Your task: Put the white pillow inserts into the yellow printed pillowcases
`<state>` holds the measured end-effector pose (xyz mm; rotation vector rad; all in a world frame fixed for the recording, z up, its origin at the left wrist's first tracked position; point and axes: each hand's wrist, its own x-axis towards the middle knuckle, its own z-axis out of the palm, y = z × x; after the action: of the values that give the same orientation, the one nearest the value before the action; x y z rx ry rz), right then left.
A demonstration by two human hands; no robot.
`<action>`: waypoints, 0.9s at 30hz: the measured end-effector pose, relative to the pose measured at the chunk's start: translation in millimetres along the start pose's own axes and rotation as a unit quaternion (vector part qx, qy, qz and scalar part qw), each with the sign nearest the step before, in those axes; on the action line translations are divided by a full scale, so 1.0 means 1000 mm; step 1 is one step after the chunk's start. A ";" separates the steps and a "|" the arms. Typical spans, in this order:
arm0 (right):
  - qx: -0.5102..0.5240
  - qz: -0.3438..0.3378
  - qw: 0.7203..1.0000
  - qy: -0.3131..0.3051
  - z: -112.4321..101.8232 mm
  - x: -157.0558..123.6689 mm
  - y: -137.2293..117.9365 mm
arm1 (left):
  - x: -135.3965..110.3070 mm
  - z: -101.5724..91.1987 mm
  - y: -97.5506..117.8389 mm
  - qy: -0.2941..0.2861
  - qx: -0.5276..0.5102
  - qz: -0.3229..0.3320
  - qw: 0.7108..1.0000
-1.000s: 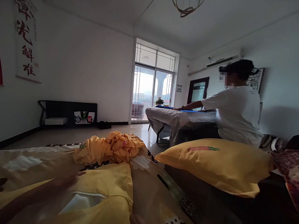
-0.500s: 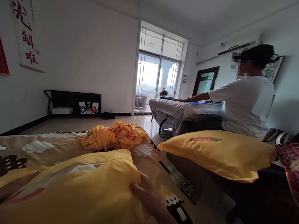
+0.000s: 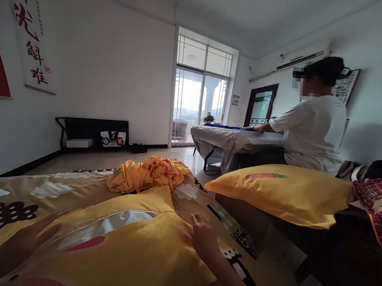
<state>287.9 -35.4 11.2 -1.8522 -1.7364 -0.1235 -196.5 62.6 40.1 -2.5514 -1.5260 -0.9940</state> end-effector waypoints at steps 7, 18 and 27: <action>0.055 -0.244 0.964 -0.095 0.028 -0.005 -0.090 | 0.001 0.027 0.109 -0.269 -0.047 0.173 0.946; 0.035 -0.158 0.972 -0.171 0.053 -0.052 -0.037 | -0.041 0.057 0.071 -0.211 0.032 0.143 0.966; -0.132 -0.013 0.983 -0.125 0.036 -0.105 0.043 | -0.054 0.061 0.057 -0.114 0.077 0.217 0.967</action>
<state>301.7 -109.5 -80.7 -2.1108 -1.9957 -0.1421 -137.3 9.6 -19.3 -2.7768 -0.9546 -0.5267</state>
